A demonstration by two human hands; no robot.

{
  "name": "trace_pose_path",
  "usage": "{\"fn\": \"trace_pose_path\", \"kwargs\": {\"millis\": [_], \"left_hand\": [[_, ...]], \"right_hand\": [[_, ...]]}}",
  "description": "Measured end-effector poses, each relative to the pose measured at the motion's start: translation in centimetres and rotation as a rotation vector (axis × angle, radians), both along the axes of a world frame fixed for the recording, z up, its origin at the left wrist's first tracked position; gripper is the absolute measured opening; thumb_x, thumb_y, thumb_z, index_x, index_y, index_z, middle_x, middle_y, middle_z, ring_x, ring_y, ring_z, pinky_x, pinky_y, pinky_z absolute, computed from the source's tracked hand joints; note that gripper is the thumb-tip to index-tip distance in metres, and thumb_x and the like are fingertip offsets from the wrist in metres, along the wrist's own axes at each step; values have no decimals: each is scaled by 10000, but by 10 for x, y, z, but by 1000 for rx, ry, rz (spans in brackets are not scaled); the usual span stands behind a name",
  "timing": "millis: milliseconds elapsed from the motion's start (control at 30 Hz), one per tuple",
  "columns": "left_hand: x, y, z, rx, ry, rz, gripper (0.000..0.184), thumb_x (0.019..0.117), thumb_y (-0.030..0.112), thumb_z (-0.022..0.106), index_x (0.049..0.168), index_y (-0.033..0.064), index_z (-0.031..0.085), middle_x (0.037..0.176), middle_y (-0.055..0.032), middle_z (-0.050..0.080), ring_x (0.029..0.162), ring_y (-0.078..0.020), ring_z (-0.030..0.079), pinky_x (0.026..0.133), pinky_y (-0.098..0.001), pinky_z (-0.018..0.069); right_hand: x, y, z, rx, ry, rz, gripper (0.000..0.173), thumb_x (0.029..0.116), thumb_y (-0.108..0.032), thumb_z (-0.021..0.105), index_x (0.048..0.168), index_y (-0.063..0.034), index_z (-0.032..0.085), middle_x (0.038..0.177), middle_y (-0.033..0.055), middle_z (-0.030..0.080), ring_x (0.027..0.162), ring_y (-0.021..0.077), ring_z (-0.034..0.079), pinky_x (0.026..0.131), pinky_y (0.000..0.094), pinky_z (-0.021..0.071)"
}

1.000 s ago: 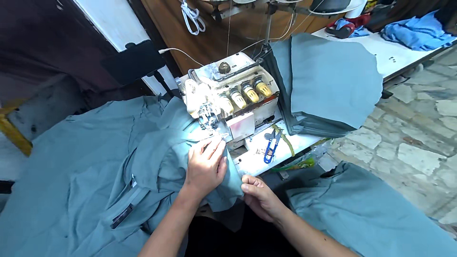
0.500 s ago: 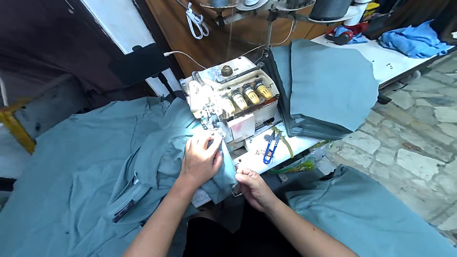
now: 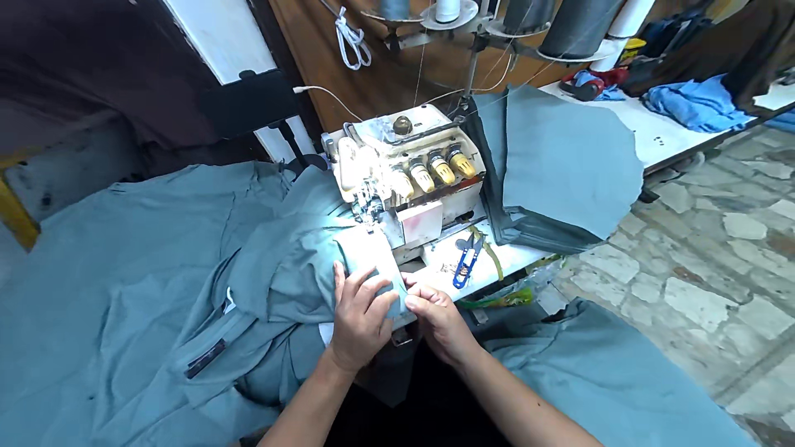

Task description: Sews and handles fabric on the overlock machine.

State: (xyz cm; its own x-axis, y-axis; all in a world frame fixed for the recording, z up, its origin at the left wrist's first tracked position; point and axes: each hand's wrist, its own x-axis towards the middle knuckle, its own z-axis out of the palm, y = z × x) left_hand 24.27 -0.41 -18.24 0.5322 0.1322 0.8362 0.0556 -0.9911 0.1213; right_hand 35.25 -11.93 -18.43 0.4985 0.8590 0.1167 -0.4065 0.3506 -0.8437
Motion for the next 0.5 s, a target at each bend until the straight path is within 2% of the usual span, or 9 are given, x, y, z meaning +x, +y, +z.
{"fn": "trace_pose_path", "kwargs": {"millis": [167,300,400,500], "left_hand": [[-11,6,8,15,87,-48,167,984,156,536,954,170,700,1054,-53,729,1175,-241,635,1176,-543,299],[-11,13,14,33,123,-49,185,970,146,546,953,173,728,1039,-56,740,1122,-239,662,1140,-526,358],[-8,21,20,41,162,-45,207,951,127,558,954,160,763,1046,-76,752,1118,-268,676,1107,-548,392],[-5,33,29,37,216,-65,230,920,100,570,959,121,795,1046,-113,755,1091,-317,691,1056,-586,439]], "right_hand": [[2,4,-2,-51,-126,-50,217,901,-41,542,700,-52,621,1187,93,636,1164,66,567,982,226,467],[8,10,0,-80,-245,-59,233,921,-56,541,699,-56,609,1117,70,639,1109,55,576,941,213,476],[14,19,5,-102,-315,-99,247,934,-42,541,696,-69,597,1013,26,635,992,21,585,863,189,482],[21,30,16,-184,-401,-120,222,960,-37,559,746,-49,613,912,-2,600,851,-3,563,774,170,471]]}}
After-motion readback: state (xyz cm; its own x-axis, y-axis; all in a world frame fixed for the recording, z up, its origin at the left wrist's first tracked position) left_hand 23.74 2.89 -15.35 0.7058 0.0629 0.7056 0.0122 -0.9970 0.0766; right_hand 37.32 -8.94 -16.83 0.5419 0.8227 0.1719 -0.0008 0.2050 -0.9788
